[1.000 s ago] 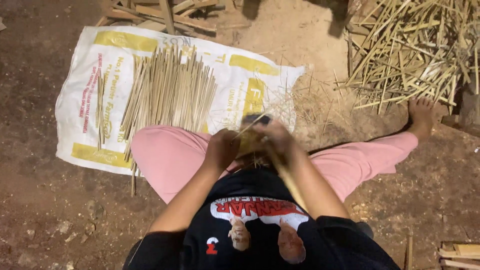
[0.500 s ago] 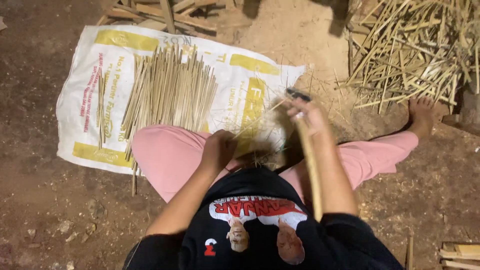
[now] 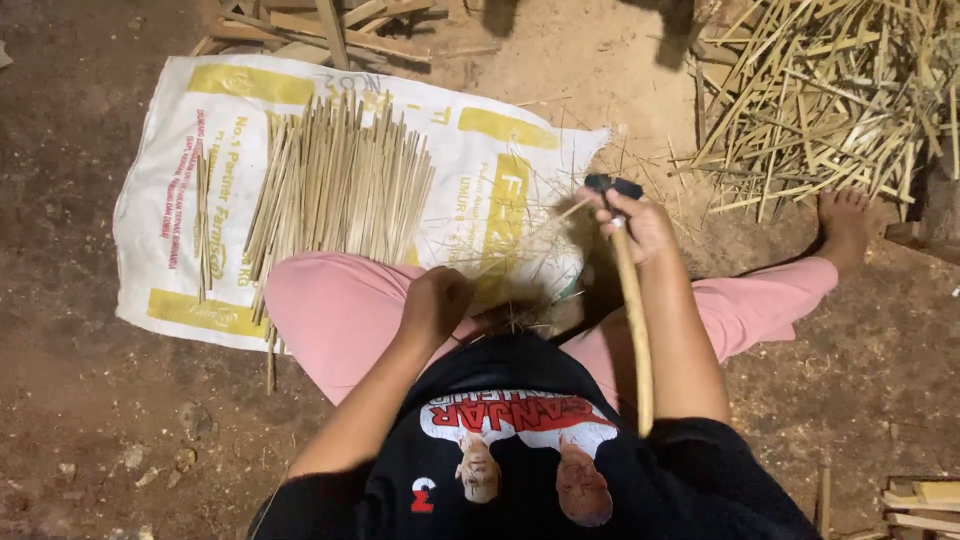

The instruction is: A person sits on the floor and uses a small hand tool to shave thin bamboo sticks, preparing them for use.

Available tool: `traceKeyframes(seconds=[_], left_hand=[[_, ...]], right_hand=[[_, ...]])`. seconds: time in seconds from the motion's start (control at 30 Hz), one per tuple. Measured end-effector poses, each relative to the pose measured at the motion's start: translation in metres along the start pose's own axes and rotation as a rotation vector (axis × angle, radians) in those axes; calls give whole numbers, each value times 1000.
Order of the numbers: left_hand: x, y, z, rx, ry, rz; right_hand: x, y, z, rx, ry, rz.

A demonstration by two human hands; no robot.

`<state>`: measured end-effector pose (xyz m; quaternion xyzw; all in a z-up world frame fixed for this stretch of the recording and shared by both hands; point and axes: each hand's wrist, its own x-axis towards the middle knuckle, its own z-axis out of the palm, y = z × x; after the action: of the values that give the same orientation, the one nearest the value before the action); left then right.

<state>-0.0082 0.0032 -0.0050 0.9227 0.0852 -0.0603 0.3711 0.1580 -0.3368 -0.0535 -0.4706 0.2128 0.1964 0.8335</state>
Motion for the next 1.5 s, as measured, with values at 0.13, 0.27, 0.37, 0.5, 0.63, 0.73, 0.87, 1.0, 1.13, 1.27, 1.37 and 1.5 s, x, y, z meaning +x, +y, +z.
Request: traceKeyframes(seconds=[0.13,0.27,0.37,0.5,0.63,0.73,0.87,1.0,1.13,1.27,1.37,1.5], left_hand=[[22,-12,28,67,203,132],[32,-21,43,754,433,617],[32,-30,43,840,441,608],[7,-32,42,307,307,270],[-10,-22,28,465,387,236],[-22,-15,10,244,305,233],[-14,-24,13,248,315,276],[17,-41,69,372,487,430],[28,-11,69,519,632,559],[29,-24,76,463,596,584],[3,-13,57,351,454,525],[-25,10,18,217,235,429]], right_hand=[[-55,13,102,-144,18,19],[-82,85,139,-146,-130,210],[-51,103,96,-225,-166,214],[-49,66,78,-274,-71,137],[-23,47,31,-88,-147,64],[-14,35,-6,-20,-118,55],[-13,22,-20,92,-48,39],[-181,-12,163,-324,-97,82],[-161,24,167,-38,-186,197],[-75,85,64,-107,-224,125],[-51,83,20,-143,-195,89],[-32,61,-41,-81,-89,29]])
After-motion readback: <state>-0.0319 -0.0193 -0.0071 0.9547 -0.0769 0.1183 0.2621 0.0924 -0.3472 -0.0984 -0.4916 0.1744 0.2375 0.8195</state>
